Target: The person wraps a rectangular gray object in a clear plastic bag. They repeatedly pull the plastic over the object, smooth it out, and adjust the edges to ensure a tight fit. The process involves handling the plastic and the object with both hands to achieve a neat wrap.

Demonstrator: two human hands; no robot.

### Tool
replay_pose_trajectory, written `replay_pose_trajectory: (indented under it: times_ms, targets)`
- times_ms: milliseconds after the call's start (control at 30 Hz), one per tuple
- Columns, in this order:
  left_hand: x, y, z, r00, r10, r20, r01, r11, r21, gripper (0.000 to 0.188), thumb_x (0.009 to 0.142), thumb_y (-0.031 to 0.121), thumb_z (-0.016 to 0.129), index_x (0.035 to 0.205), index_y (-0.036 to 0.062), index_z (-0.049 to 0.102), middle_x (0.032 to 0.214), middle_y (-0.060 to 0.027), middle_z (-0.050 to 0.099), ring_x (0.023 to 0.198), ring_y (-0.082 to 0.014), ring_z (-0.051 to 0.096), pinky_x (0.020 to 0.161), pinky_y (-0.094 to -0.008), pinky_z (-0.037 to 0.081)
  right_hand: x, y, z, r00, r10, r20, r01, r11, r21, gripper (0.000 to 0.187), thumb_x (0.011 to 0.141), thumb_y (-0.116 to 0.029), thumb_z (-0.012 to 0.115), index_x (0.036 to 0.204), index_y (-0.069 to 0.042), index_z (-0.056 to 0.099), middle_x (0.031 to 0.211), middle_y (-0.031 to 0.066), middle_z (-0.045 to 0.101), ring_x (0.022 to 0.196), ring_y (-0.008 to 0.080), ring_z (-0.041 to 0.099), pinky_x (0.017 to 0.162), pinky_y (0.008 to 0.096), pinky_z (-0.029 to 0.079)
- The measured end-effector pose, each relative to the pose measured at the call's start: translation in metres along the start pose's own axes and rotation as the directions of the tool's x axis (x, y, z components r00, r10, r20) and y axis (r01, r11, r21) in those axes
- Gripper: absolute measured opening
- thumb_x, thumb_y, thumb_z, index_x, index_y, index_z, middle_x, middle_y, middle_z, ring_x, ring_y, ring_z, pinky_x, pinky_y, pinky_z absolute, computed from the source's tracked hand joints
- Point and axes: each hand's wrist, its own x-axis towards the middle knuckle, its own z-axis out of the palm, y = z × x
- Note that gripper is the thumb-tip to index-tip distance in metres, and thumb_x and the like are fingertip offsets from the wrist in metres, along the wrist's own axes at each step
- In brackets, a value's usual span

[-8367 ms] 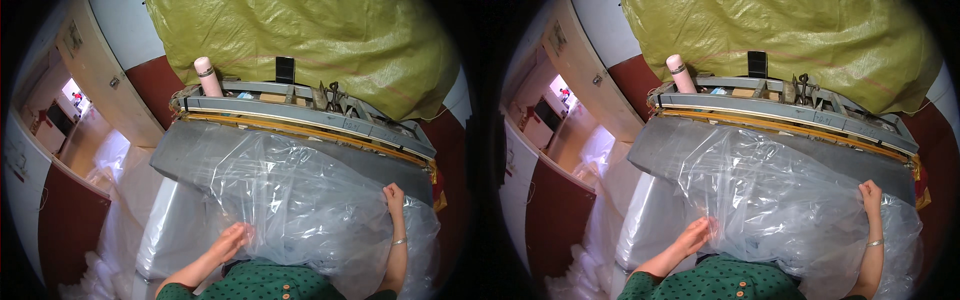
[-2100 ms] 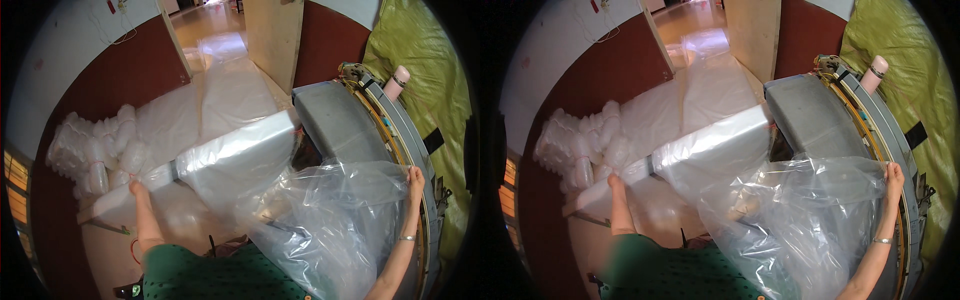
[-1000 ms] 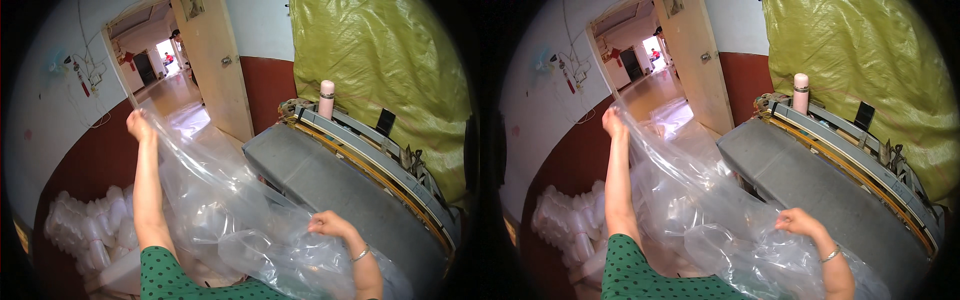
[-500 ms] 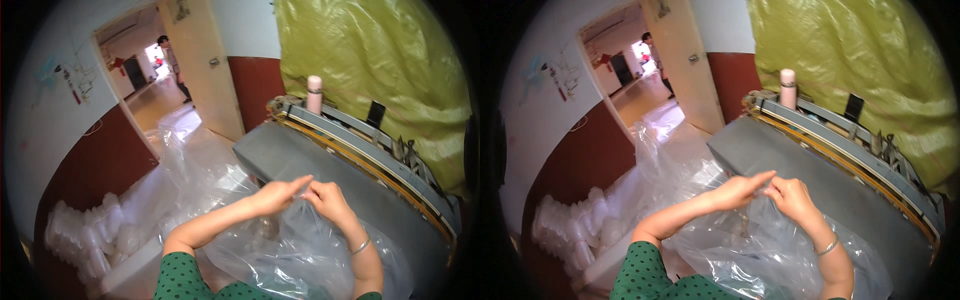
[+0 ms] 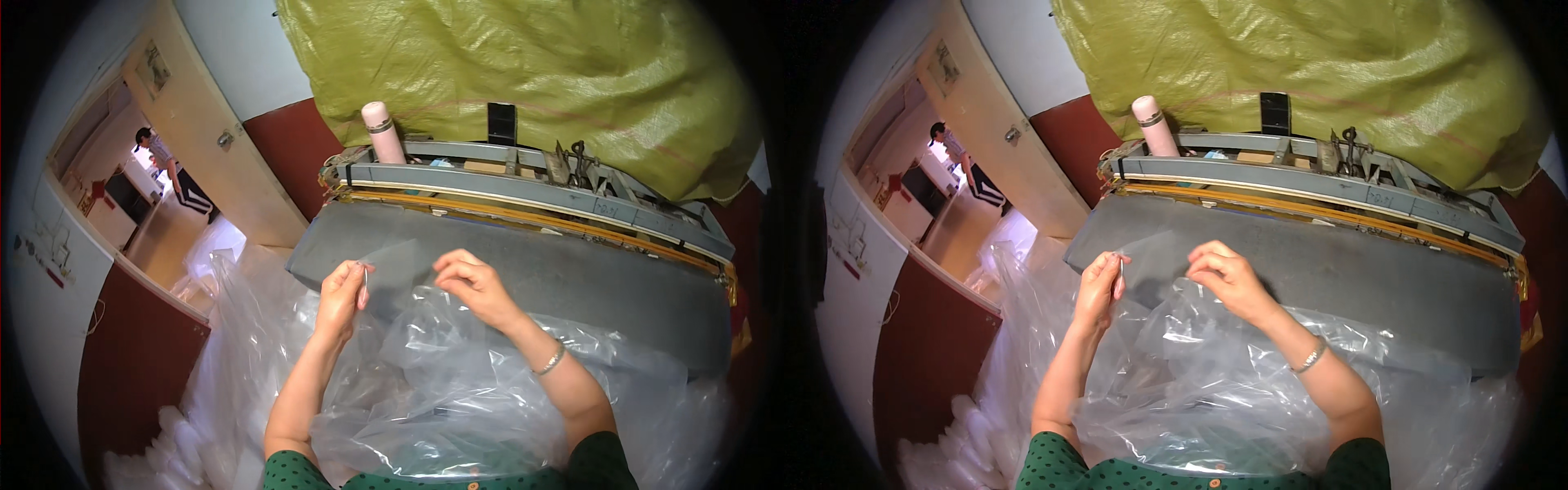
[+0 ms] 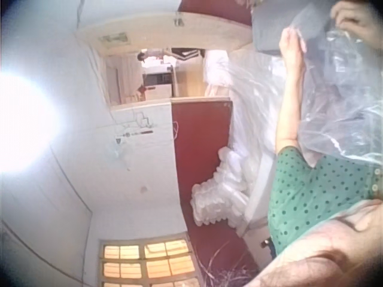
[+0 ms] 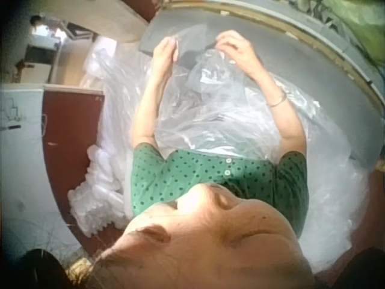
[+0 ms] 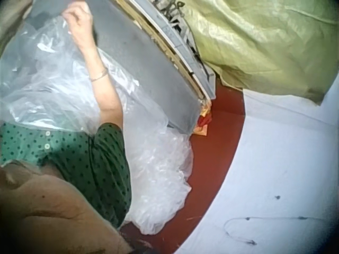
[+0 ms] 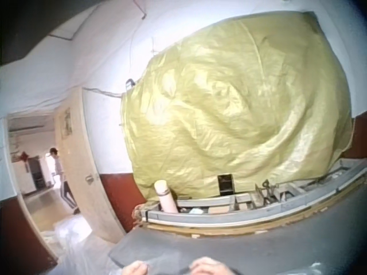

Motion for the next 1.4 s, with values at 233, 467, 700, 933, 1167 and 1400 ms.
replay_pose_trajectory:
  times_ms: [233,467,700,933,1167,1400]
  targets:
    - [-0.012,0.003,0.009,0.983,-0.177,0.043,0.181,0.976,-0.120,0.027,0.094,0.030,0.043,0.092,0.0059,0.055,0.048,0.0029,0.041,0.037,-0.0027,0.028,0.035,-0.0185,0.018,0.030,0.030,0.037,0.999,-0.038,-0.012,0.040,0.978,0.205,0.007,0.080,-0.004,0.061,0.085,0.000,0.065,0.111,0.0082,0.057,0.092,0.0127,0.055,0.076,0.0231,0.044]
    - [-0.019,-0.006,0.005,0.974,-0.209,0.091,0.219,0.968,-0.123,0.027,0.094,0.030,0.044,0.091,0.0054,0.055,0.048,0.0024,0.041,0.038,-0.0030,0.028,0.034,-0.0189,0.018,0.036,0.024,0.036,0.987,0.005,-0.158,0.047,0.945,0.323,0.009,0.079,0.000,0.063,0.087,-0.001,0.066,0.089,0.0068,0.063,0.083,0.0118,0.058,0.074,0.0229,0.047]
    - [-0.021,-0.008,0.018,0.972,-0.196,0.128,0.203,0.978,-0.047,0.028,0.093,0.029,0.046,0.089,0.0035,0.056,0.048,0.0026,0.040,0.039,-0.0038,0.030,0.036,-0.0187,0.021,0.033,0.022,0.033,0.968,0.178,-0.177,-0.064,0.858,0.509,0.017,0.078,0.000,0.064,0.095,0.003,0.062,0.082,0.0064,0.061,0.073,0.0105,0.058,0.070,0.0211,0.047]
    - [-0.024,-0.017,0.014,0.986,-0.087,0.145,0.085,0.996,0.020,0.023,0.092,0.025,0.049,0.090,0.0039,0.058,0.059,0.0013,0.049,0.049,-0.0037,0.041,0.043,-0.0179,0.030,0.028,0.023,0.026,0.948,0.302,-0.098,-0.209,0.825,0.525,0.017,0.080,0.000,0.061,0.096,0.003,0.060,0.080,0.0050,0.061,0.071,0.0104,0.058,0.066,0.0220,0.047]
    - [-0.025,-0.008,0.015,0.810,-0.004,0.586,-0.328,0.826,0.459,0.014,0.082,0.014,0.052,0.090,0.0033,0.058,0.065,-0.0061,0.056,0.058,-0.0143,0.053,0.057,-0.0290,0.043,-0.005,0.033,-0.003,0.856,0.339,-0.391,-0.252,0.933,0.258,0.008,0.090,-0.019,0.049,0.092,-0.011,0.051,0.074,-0.0044,0.045,0.064,0.0036,0.043,0.055,0.0190,0.036]
    - [-0.061,-0.056,-0.018,0.640,-0.272,0.718,-0.433,0.645,0.630,0.017,0.083,0.022,0.050,0.084,0.0060,0.057,0.066,-0.0134,0.058,0.064,-0.0318,0.055,0.061,-0.0409,0.042,-0.161,0.076,-0.298,0.603,-0.106,-0.791,-0.436,0.786,-0.438,0.027,0.093,-0.015,0.046,0.112,0.002,0.052,0.108,0.0099,0.055,0.101,0.0189,0.051,0.091,0.0303,0.038]
